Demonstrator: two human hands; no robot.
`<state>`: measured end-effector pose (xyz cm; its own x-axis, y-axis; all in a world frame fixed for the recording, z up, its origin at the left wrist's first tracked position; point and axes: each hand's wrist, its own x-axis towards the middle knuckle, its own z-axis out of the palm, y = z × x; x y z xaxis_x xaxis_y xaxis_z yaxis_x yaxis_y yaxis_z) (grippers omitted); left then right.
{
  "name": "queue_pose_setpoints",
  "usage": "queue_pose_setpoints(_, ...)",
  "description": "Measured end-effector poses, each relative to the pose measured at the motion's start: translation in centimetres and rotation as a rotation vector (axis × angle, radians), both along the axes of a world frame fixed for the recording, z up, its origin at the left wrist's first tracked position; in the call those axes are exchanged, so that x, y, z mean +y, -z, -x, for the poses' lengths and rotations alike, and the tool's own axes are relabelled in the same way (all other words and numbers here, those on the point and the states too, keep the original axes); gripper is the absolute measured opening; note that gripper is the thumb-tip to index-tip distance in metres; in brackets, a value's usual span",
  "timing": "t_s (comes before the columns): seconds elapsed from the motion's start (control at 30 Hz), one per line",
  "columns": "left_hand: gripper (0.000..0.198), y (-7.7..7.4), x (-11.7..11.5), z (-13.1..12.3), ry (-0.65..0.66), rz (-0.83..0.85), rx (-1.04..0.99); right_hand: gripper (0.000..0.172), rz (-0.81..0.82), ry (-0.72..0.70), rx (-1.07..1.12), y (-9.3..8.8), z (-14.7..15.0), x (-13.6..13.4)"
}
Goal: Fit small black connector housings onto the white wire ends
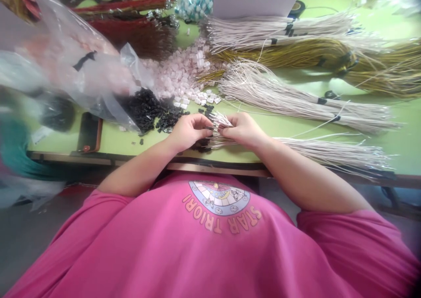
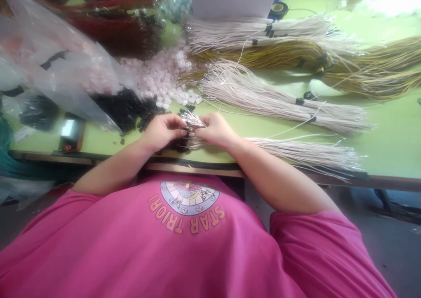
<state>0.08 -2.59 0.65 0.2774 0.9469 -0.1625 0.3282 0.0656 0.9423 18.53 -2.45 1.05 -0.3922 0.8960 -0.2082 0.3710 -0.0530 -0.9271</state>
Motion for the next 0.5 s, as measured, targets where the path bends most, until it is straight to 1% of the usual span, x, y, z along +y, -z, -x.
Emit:
queue_pose_setpoints(0.13, 0.025, 0.09, -0.05, 0.12, -0.001, 0.037, -0.077, 0.009, -0.029, -0.008, -0.022, 0.3, 0.0, 0.09)
queue_pose_setpoints(0.33, 0.027, 0.61, 0.19, 0.49, -0.014, 0.102, -0.22, 0.012, -0.061, 0.019, -0.072, 0.64, 0.0, 0.19)
queue_pose_setpoints(0.5, 0.026, 0.84, 0.26, 0.58, -0.048, 0.123, -0.247, 0.013, -0.064, 0.006, -0.095, 0.58, -0.01, 0.17)
